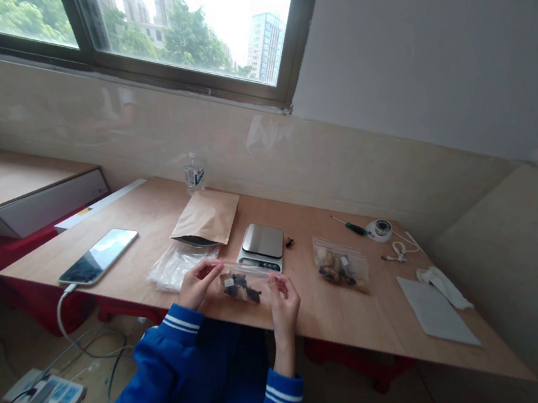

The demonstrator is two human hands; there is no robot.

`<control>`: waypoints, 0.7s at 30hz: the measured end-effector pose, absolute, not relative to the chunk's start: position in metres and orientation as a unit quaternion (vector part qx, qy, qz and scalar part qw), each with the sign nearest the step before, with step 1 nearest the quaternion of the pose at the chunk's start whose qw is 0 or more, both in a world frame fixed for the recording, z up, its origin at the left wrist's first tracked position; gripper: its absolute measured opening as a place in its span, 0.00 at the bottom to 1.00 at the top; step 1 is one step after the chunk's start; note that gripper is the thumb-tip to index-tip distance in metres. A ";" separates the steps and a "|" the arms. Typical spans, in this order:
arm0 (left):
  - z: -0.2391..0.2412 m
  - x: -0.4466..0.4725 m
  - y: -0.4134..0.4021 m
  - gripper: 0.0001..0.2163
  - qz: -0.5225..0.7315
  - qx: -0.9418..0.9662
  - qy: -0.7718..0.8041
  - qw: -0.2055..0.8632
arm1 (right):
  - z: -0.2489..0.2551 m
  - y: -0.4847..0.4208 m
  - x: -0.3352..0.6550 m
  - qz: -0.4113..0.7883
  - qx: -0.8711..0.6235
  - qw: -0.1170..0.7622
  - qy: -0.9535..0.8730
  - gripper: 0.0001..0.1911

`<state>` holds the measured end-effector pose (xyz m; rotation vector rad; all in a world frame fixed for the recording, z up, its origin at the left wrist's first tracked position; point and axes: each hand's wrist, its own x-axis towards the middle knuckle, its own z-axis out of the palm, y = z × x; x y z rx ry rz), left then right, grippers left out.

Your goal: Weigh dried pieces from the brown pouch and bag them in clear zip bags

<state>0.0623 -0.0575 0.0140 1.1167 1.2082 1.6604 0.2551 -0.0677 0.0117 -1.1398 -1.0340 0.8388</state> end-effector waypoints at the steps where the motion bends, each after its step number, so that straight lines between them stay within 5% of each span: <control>1: 0.014 0.062 -0.057 0.13 0.649 0.444 0.472 0.399 | 0.012 -0.068 0.255 0.369 -0.500 0.637 -0.457 0.17; 21: 0.029 0.063 -0.062 0.12 0.618 0.497 0.417 0.444 | 0.021 -0.076 0.253 0.314 -0.508 0.674 -0.436 0.20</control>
